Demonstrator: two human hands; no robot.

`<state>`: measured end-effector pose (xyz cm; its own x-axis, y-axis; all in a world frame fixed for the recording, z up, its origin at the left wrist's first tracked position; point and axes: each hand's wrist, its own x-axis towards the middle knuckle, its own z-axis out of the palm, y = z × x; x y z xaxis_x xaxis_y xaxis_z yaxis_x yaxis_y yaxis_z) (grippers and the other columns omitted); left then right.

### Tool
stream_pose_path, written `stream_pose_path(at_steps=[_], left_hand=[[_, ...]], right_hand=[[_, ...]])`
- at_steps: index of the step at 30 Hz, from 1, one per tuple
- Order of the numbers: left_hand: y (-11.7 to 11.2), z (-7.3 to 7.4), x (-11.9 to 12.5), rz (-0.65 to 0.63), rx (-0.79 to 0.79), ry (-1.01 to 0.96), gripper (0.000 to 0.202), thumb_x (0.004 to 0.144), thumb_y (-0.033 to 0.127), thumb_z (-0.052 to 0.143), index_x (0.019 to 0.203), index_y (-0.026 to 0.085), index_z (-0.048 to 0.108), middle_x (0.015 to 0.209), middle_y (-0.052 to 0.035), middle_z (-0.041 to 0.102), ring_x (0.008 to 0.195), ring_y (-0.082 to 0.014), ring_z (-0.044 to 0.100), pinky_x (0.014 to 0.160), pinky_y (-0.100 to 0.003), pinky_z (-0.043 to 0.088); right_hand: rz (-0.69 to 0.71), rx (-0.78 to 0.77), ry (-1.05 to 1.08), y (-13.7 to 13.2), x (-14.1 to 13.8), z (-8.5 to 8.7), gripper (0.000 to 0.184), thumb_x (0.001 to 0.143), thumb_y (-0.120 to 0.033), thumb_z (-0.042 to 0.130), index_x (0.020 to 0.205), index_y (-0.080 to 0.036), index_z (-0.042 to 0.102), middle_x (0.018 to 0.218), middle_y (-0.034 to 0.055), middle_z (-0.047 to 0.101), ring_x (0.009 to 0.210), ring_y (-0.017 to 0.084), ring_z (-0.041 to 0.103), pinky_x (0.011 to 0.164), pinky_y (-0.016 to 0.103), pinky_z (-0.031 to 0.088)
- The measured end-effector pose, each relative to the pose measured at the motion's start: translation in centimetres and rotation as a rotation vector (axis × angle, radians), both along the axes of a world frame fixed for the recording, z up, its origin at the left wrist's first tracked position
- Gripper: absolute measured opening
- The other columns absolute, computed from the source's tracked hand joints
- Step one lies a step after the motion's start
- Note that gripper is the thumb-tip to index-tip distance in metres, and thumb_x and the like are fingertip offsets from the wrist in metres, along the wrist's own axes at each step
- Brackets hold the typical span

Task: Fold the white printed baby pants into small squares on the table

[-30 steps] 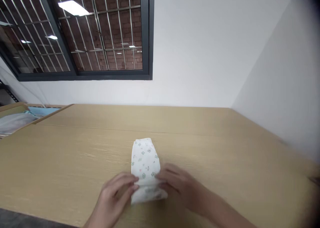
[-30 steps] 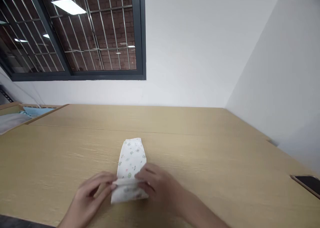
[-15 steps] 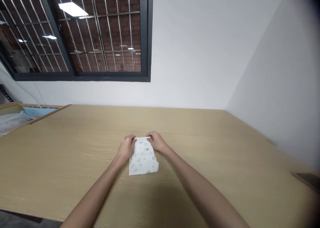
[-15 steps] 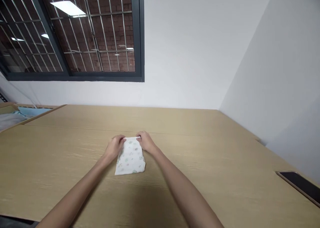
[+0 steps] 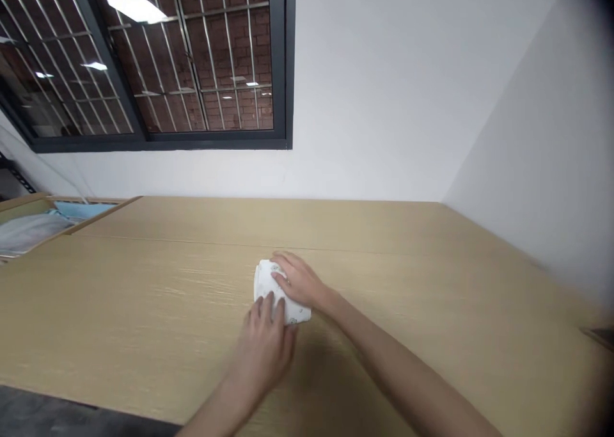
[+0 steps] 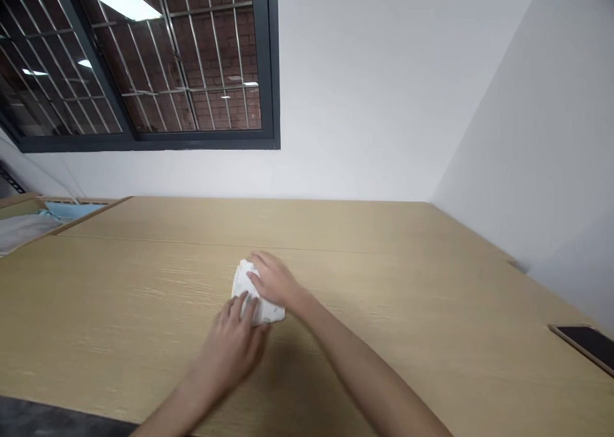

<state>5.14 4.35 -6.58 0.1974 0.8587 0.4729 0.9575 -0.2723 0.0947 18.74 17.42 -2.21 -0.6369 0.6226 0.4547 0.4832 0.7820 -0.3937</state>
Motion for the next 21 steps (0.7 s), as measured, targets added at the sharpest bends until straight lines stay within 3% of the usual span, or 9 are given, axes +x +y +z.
stream_pose_path(at_steps=[4, 6, 9, 12, 15, 18, 21], left_hand=[[-3.3, -3.8, 1.3, -0.05, 0.124, 0.124, 0.057, 0.089, 0.037, 0.058, 0.14, 0.011, 0.054, 0.135, -0.0224, 0.062, 0.12, -0.0422, 0.058, 0.093, -0.054, 0.052], [-4.0, -5.5, 1.3, -0.076, 0.195, 0.155, 0.057, 0.089, 0.043, 0.059, 0.135, 0.011, 0.059, 0.128, -0.022, 0.067, 0.111, -0.0414, 0.063, 0.088, -0.054, 0.053], [-4.4, -7.2, 1.0, -0.076, 0.194, 0.167, 0.052, 0.089, 0.049, 0.058, 0.128, 0.014, 0.065, 0.119, -0.0199, 0.072, 0.102, -0.0394, 0.067, 0.083, -0.053, 0.053], [-4.3, -8.4, 0.9, -0.046, 0.137, 0.177, 0.044, 0.09, 0.048, 0.058, 0.121, 0.019, 0.07, 0.108, -0.0168, 0.075, 0.094, -0.0381, 0.07, 0.082, -0.055, 0.053], [-3.9, -9.3, 0.9, -0.029, 0.156, 0.164, 0.05, 0.089, 0.052, 0.059, 0.121, 0.015, 0.07, 0.107, -0.021, 0.075, 0.098, -0.042, 0.069, 0.089, -0.062, 0.051], [-3.7, -9.5, 1.0, -0.014, 0.165, 0.119, 0.065, 0.086, 0.055, 0.061, 0.133, 0.01, 0.063, 0.128, -0.0274, 0.066, 0.118, -0.0481, 0.061, 0.096, -0.065, 0.048], [-3.9, -9.0, 1.0, -0.005, 0.164, 0.131, 0.075, 0.086, 0.052, 0.061, 0.148, 0.01, 0.048, 0.148, -0.0259, 0.052, 0.133, -0.0495, 0.05, 0.1, -0.065, 0.047]], right_hand=[[0.349, -0.106, -0.083, -4.7, -0.8, 1.4, 0.047, 0.107, -0.039, 0.041, 0.148, -0.018, 0.049, 0.156, 0.0117, 0.047, 0.147, 0.021, 0.038, 0.121, 0.038, 0.031], [0.498, -0.146, -0.102, -6.5, -1.0, 1.2, 0.049, 0.107, -0.039, 0.042, 0.151, -0.019, 0.046, 0.159, 0.0107, 0.044, 0.149, 0.02, 0.035, 0.123, 0.037, 0.028], [0.61, -0.188, -0.147, -7.9, -1.2, -0.1, 0.051, 0.105, -0.038, 0.046, 0.153, -0.019, 0.044, 0.158, 0.0106, 0.045, 0.151, 0.022, 0.032, 0.124, 0.037, 0.024], [0.602, -0.211, -0.208, -7.6, -1.1, -1.7, 0.052, 0.105, -0.038, 0.047, 0.154, -0.023, 0.043, 0.157, 0.0078, 0.046, 0.152, 0.021, 0.029, 0.125, 0.036, 0.02], [0.528, -0.205, -0.227, -6.1, -1.0, -3.0, 0.051, 0.105, -0.037, 0.046, 0.155, -0.029, 0.042, 0.158, 0.0047, 0.045, 0.152, 0.021, 0.03, 0.126, 0.037, 0.019], [0.458, -0.15, -0.232, -3.6, -0.9, -3.8, 0.051, 0.105, -0.04, 0.045, 0.155, -0.027, 0.043, 0.159, 0.008, 0.041, 0.151, 0.024, 0.031, 0.126, 0.042, 0.019], [0.384, -0.123, -0.253, -0.7, -0.6, -4.3, 0.053, 0.103, -0.043, 0.05, 0.154, -0.027, 0.045, 0.163, 0.0087, 0.033, 0.152, 0.027, 0.029, 0.126, 0.048, 0.018]])
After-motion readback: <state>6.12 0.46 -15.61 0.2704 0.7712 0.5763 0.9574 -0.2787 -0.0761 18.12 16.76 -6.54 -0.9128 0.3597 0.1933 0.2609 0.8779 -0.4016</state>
